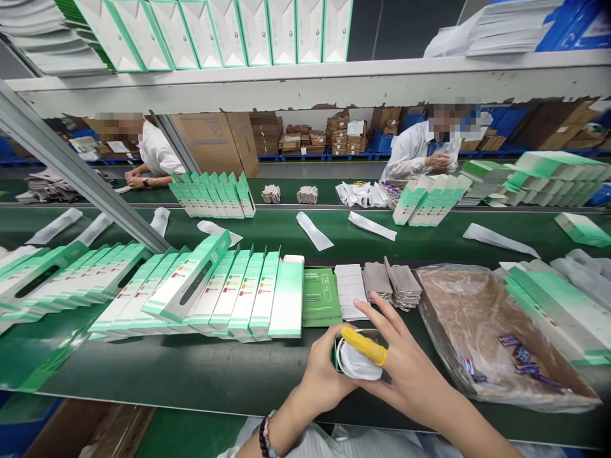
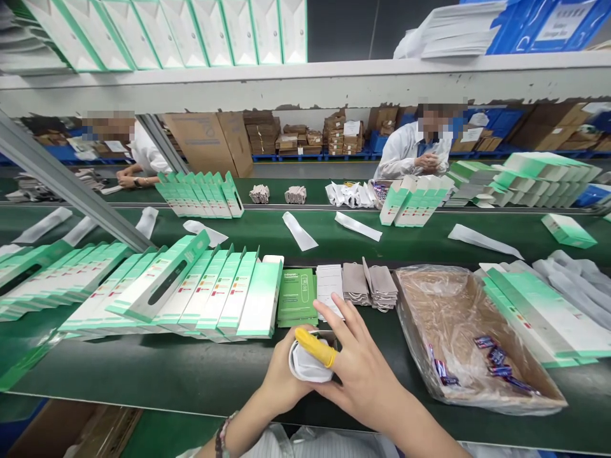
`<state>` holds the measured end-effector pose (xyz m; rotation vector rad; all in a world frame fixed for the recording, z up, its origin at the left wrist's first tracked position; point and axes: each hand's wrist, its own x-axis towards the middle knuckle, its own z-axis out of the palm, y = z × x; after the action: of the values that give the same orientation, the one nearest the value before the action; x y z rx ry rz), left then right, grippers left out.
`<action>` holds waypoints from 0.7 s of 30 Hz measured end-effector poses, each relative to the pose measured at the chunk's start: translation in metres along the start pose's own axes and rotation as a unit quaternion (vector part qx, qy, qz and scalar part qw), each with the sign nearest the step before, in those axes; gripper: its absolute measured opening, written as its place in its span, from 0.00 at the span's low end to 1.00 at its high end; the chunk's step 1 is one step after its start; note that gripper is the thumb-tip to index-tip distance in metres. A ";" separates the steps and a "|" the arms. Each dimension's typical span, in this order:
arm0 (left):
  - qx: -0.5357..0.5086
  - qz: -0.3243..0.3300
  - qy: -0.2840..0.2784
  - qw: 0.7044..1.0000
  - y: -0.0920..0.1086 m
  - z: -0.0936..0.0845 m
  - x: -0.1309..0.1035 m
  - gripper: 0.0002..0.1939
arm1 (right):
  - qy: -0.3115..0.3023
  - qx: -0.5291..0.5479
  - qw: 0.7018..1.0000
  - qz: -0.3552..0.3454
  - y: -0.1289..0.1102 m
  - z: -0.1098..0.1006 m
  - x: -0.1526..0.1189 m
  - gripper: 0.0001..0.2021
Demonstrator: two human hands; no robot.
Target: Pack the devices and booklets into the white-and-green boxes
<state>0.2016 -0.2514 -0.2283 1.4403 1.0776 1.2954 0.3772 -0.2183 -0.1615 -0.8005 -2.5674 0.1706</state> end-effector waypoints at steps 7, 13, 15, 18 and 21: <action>0.020 0.007 -0.010 1.000 -0.009 0.001 0.000 0.31 | 0.101 -0.068 0.991 -0.058 0.012 0.015 -0.007 0.28; 0.026 0.000 0.004 1.000 -0.007 0.003 -0.002 0.31 | 0.162 -0.072 0.982 -0.059 -0.006 0.005 0.000 0.17; 0.034 0.018 0.006 0.999 -0.008 0.003 -0.002 0.30 | 0.162 -0.068 0.983 -0.049 -0.011 0.004 0.003 0.14; 0.040 0.057 -0.006 0.998 -0.009 0.002 -0.002 0.27 | 0.154 -0.057 0.986 -0.020 -0.015 0.012 0.003 0.11; 0.044 0.079 -0.010 0.996 -0.011 0.003 -0.001 0.27 | 0.142 -0.062 0.988 0.015 -0.018 0.021 0.000 0.09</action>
<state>0.2039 -0.2505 -0.2390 1.6291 1.0362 1.3555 0.3590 -0.2333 -0.1758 -0.8439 -2.3144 -0.0885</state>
